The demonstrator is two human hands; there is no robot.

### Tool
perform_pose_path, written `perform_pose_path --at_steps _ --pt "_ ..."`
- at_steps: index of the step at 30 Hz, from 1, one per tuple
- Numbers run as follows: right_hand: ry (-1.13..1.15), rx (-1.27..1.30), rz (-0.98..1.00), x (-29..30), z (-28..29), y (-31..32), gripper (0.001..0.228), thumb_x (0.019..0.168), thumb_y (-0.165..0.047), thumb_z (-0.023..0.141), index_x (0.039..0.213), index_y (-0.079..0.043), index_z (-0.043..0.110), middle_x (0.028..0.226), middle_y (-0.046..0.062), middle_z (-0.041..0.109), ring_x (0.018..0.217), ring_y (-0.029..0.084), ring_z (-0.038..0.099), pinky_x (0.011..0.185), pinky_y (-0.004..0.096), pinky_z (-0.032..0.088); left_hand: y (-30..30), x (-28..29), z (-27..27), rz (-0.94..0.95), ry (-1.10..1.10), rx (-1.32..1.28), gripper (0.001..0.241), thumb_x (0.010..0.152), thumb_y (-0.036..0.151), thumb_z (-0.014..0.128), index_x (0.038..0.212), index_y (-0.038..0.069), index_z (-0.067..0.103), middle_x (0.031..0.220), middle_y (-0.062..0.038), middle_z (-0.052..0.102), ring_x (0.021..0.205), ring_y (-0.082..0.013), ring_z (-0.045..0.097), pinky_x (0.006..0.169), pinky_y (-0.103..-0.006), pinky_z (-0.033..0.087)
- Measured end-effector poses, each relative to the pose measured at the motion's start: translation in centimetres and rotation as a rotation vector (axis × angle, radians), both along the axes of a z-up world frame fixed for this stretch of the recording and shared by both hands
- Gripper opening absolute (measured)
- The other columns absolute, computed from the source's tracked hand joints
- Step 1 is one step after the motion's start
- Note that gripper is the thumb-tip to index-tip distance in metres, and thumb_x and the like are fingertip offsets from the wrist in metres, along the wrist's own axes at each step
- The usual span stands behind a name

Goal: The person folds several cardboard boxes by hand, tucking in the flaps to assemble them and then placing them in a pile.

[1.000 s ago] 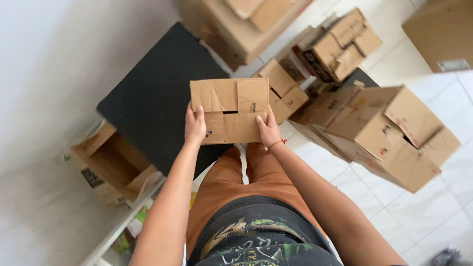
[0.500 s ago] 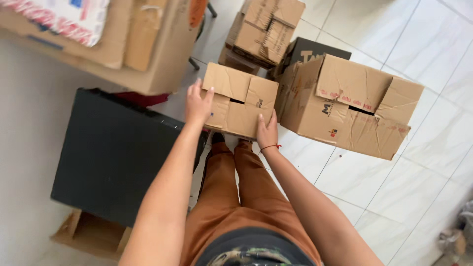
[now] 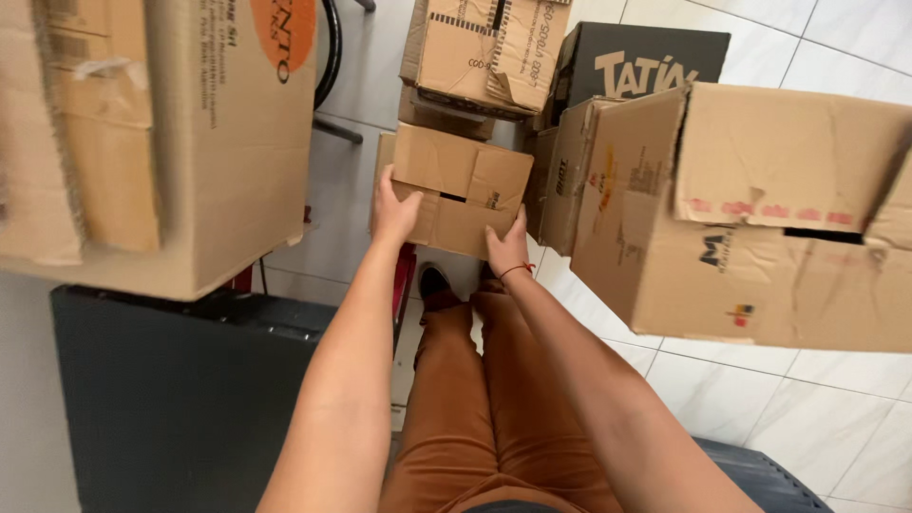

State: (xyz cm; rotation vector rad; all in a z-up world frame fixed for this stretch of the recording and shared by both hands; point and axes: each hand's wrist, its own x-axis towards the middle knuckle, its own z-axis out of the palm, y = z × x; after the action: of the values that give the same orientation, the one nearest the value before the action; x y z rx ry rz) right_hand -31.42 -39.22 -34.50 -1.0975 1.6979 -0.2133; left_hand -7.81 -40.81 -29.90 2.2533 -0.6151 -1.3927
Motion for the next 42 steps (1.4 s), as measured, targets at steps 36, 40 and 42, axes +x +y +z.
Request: perform_pose_path --at_steps 36,40,42 --pt "-0.750 0.290 -0.012 35.7 29.6 -8.0 0.066 0.085 -0.020 0.087 0.142 -0.015 0.054 0.115 0.011 0.067 0.091 0.031 0.074 0.078 0.053 0.064 27.7 18.6 39.8 0.493 -0.208 -0.231 0.054 0.098 0.034 0.061 0.149 0.018 0.054 0.154 -0.011 0.050 0.136 -0.0289 0.054 0.113 -0.0434 0.045" --pt "-0.732 0.427 0.042 41.7 22.9 -12.1 0.057 0.091 -0.036 0.082 0.137 -0.010 0.058 0.126 0.013 0.061 0.112 0.030 0.066 0.093 0.050 0.059 30.7 16.3 43.7 0.589 -0.107 -0.183 0.054 0.097 0.037 0.064 0.148 0.021 0.056 0.153 -0.006 0.054 0.135 -0.0241 0.057 0.110 -0.0429 0.048" --pt "-0.539 0.529 0.090 44.3 21.1 -13.2 0.074 0.089 -0.054 0.075 0.144 -0.015 0.045 0.127 0.004 0.055 0.112 0.020 0.059 0.095 0.031 0.053 32.1 15.3 43.9 0.628 -0.062 -0.058 0.052 0.099 0.036 0.063 0.148 0.020 0.056 0.151 -0.011 0.056 0.132 -0.0286 0.060 0.106 -0.0466 0.051"
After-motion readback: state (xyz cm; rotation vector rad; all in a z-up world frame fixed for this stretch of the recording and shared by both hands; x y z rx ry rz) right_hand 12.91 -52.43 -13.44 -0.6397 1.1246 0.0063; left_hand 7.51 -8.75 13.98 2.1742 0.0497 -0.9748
